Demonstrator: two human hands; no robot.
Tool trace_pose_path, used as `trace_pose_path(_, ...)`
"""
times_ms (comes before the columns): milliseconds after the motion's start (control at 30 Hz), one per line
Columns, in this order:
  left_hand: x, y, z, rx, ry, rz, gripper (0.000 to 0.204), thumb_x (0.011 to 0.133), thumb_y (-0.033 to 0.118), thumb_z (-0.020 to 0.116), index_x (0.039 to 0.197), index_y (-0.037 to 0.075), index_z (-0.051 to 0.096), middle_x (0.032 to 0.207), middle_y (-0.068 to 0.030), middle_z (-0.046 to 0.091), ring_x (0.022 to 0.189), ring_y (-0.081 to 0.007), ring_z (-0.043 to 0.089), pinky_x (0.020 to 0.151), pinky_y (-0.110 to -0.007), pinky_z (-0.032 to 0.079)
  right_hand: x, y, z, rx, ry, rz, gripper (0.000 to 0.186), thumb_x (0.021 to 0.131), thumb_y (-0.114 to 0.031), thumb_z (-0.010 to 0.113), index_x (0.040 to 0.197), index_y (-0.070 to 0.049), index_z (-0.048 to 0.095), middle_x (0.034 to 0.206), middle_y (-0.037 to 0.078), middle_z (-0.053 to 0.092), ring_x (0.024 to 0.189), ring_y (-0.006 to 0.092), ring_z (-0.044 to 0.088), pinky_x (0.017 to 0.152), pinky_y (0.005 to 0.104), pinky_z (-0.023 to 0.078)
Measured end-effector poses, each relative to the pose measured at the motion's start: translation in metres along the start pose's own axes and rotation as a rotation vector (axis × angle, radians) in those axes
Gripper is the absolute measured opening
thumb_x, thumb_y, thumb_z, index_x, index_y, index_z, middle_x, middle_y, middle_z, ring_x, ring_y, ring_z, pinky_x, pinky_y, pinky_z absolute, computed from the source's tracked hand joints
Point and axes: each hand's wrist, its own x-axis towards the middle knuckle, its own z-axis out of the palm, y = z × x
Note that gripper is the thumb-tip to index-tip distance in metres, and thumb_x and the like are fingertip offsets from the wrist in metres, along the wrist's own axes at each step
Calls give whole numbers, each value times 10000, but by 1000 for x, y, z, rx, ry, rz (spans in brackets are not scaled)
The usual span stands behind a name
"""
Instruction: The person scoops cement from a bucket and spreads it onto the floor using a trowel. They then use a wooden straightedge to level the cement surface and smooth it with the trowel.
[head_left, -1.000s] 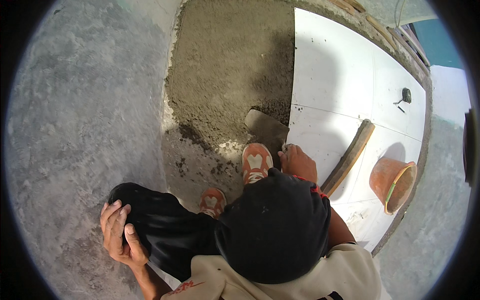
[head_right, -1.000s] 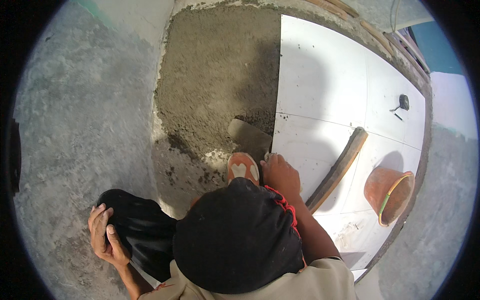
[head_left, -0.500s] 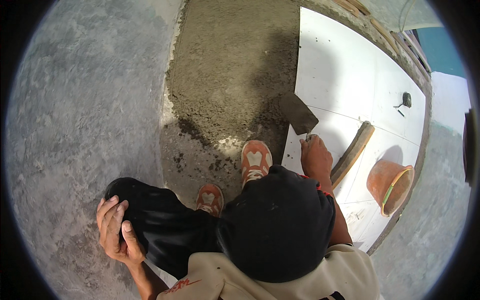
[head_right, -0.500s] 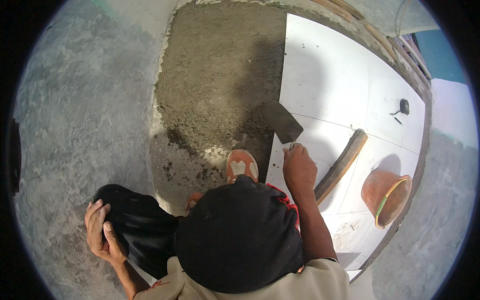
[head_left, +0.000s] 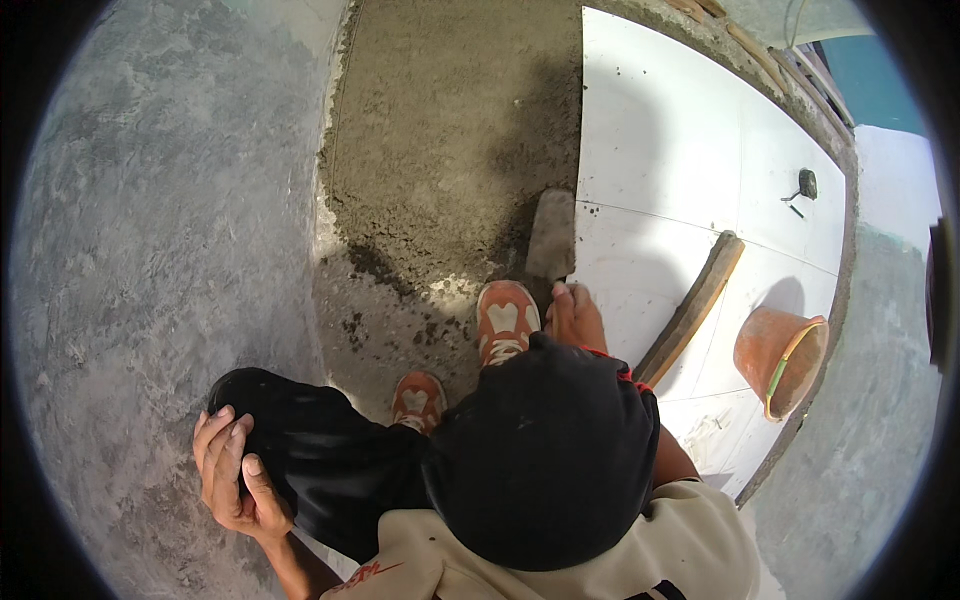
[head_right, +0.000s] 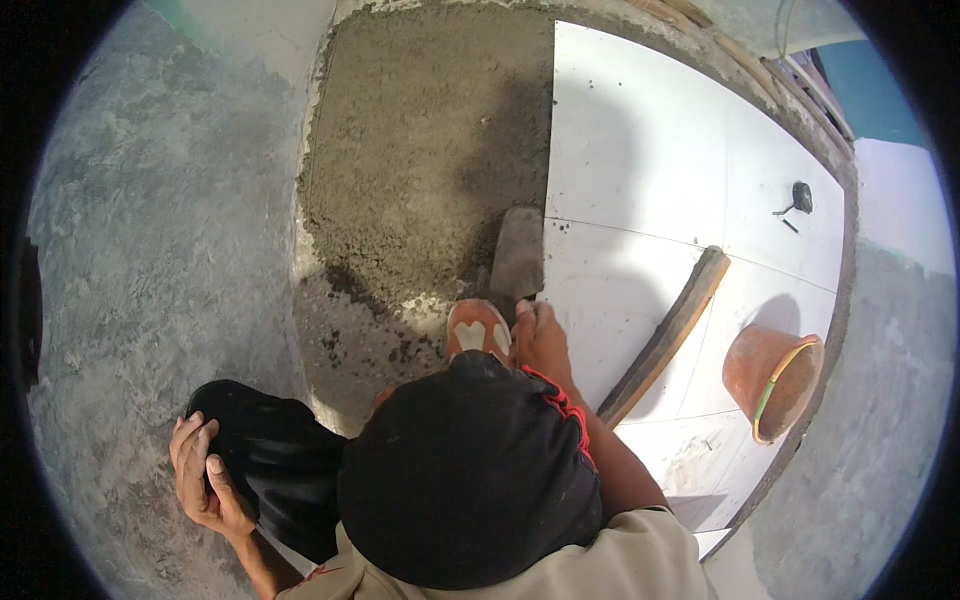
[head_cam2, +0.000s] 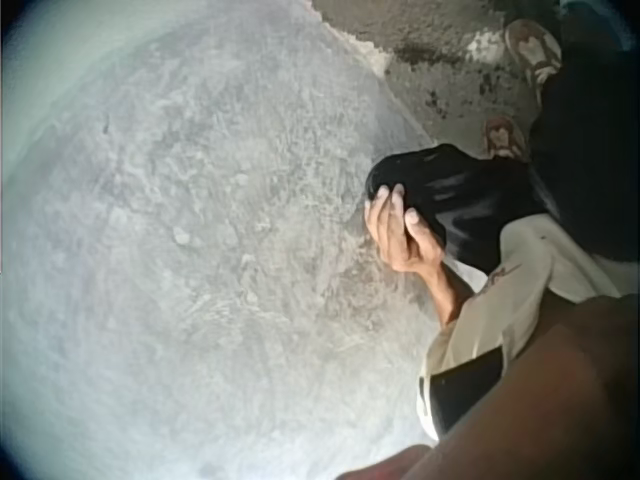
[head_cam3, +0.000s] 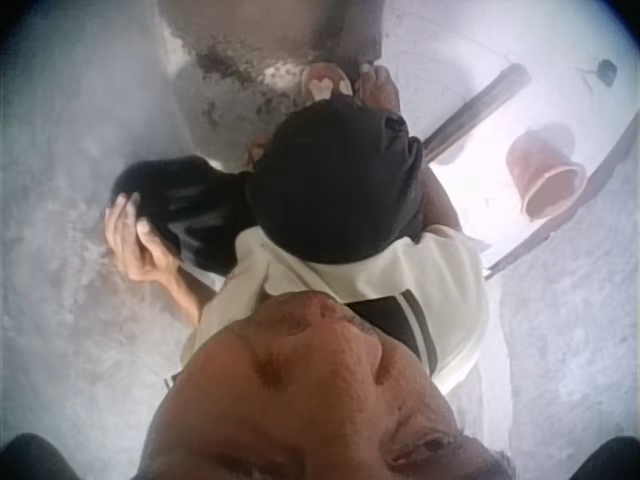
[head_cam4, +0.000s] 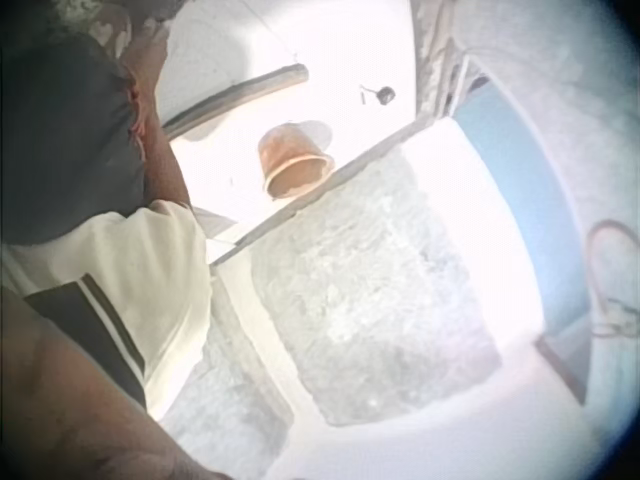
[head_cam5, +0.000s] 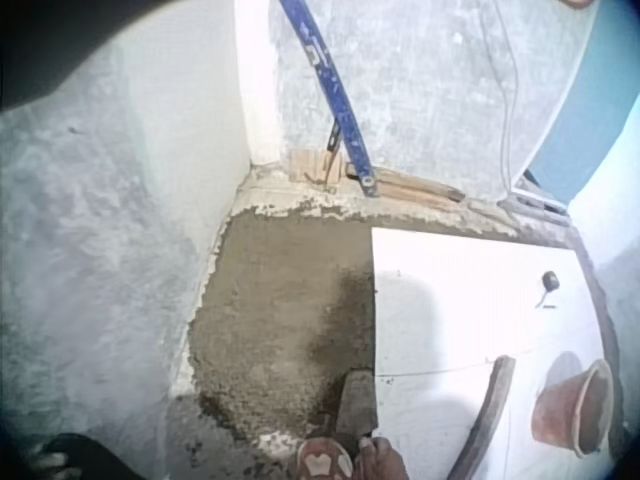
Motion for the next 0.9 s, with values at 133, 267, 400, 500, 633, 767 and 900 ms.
trace_pose_path(133,-1,-1,-1,-12,5,3,296,1023,170,618,1187,-32,760,1038,-210,792,1183,-385,705,1168,-620,412,5,-16,-2,-90,-24,-11,372,1129,-353,523,1127,10,603,814,93,652,652,191,655,594,345,496)
trace_pose_path(267,1,1,-1,-16,4,2,289,1025,168,623,1190,-22,763,1047,-206,793,1187,-382,705,1171,-613,411,15,-7,1,-217,11,-123,399,1123,-361,522,1175,28,601,845,115,677,644,215,658,607,376,510)
trace_pose_path(400,3,3,0,-14,5,1,290,1027,174,622,1189,-21,764,1042,-204,793,1179,-380,707,1171,-608,413,28,-7,2,-288,-88,-281,436,1116,-383,505,1135,38,613,967,262,719,932,464,684,815,525,518)
trace_pose_path(500,-1,0,-2,-15,17,-9,291,1025,176,622,1181,-25,765,1032,-203,793,1169,-379,709,1169,-607,415,13,-45,11,-290,-214,-239,432,1114,-383,500,1134,33,613,997,306,717,1014,515,684,854,556,520)
trace_pose_path(633,3,5,0,-26,17,-19,293,1020,180,626,1157,-34,771,1022,-202,793,1157,-379,712,1162,-605,422,45,-55,3,-125,-134,-161,442,1117,-393,490,1135,35,598,959,328,707,968,554,672,859,569,516)
trace_pose_path(767,3,4,-1,-23,19,-27,291,1007,175,637,1139,-44,775,1016,-202,794,1151,-380,713,1156,-605,427,67,-70,5,-249,-254,-330,407,1108,-374,521,1122,27,593,876,240,699,805,424,703,759,488,546)
trace_pose_path(900,5,7,-1,-27,19,-34,287,994,164,644,1135,-48,777,1010,-202,795,1147,-382,714,1155,-605,428,108,-111,-6,-194,-183,-416,408,1126,-415,505,1114,-11,562,800,95,632,562,191,651,485,360,533)
